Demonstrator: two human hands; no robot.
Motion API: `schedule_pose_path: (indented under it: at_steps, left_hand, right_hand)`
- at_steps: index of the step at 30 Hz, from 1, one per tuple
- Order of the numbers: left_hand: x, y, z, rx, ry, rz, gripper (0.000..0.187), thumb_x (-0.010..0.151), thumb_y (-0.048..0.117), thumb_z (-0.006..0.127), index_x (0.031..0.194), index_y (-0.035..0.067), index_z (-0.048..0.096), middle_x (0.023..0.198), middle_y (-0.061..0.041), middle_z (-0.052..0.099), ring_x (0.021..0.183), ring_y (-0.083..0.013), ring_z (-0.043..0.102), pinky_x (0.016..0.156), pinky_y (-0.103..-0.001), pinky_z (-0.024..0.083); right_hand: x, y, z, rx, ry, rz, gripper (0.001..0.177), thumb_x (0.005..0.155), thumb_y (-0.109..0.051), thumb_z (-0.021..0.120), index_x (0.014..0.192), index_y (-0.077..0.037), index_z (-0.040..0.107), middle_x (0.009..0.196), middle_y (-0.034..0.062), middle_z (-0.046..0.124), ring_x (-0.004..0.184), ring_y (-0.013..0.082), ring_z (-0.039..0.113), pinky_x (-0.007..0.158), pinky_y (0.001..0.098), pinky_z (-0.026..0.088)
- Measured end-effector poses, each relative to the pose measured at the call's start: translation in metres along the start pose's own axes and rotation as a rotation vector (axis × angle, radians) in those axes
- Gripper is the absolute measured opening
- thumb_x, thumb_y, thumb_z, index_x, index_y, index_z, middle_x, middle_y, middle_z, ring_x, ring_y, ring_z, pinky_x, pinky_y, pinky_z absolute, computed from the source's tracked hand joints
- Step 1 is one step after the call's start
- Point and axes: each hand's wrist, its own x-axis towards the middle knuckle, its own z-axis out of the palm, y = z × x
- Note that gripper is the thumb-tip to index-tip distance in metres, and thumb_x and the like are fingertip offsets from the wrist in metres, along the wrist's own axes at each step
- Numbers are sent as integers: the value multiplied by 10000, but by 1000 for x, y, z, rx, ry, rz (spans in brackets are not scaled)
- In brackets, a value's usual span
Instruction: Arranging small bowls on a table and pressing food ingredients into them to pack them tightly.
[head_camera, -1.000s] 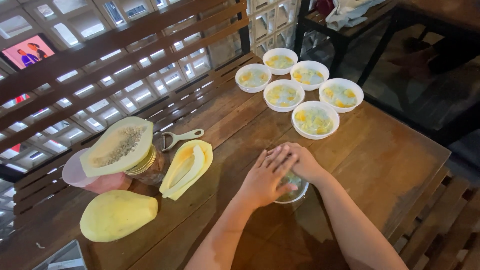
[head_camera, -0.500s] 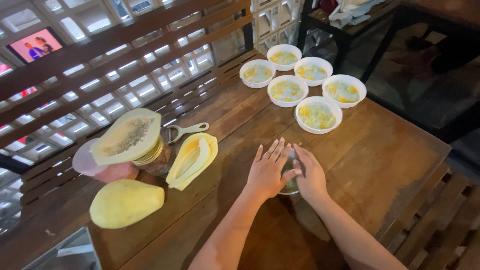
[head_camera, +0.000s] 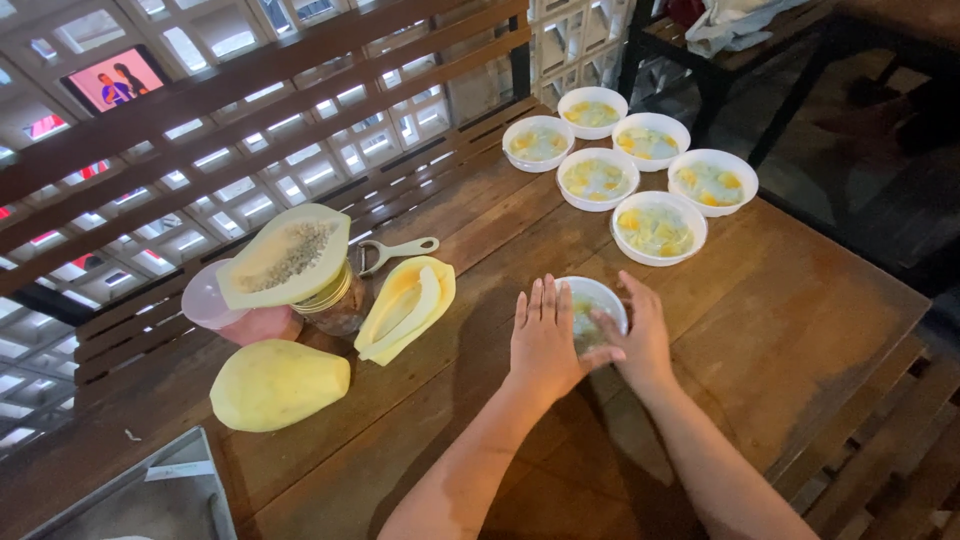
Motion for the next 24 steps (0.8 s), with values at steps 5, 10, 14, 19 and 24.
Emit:
schedule_pose_path:
  at_steps: [5,10,14,19,24]
  left_hand:
    - [-12,15,26,45,87,-93,1449,592,937,503,1557,-110,234,1619,-372,233,1545,-493,171,1293,-556,37]
    - [-19,50,41,622,-72,-205,1624,591,1176,314,1595,-92,164,1603,-388,259,1520,-498,209,1207,-680,59]
    - [-23,61,64,630,-52,-82,1362,793,1040,353,1542,-99,350,1425,-433,475,1371,-546,439,1082,-688,315]
    - [-1,22,71,588,293,87,513,916,716,695,708,251,632,620,111,546,596,-126,519,577,-332,323]
    - [30,-23,56,84,645,354,631,783,727,591,932,115,621,657,-79,673,607,-290,703,747,-433,445]
  right_hand:
    - [39,34,3,-61,-134,273,446,838,-496,834,1244,-347,729,1109,-28,676,1005,189,689,867,342,573]
    - [73,-27,-13,-119,-433,286,321,833,-409,759,1027,-166,837,1063,-14,770,941,130,676,853,325,507]
    - [82,-47,-7,-240,-553,363,359,871,-516,680,1087,-277,838,1129,-45,715,1046,135,664,910,324,464]
    - [74,-45,-4,-128,-522,433,288,897,-468,707,1075,-295,854,1011,-69,662,847,120,616,789,273,462]
    - [73,-22,-2,-124,-474,182,265,919,-434,686,1124,-330,819,1048,40,742,993,266,669,945,400,517]
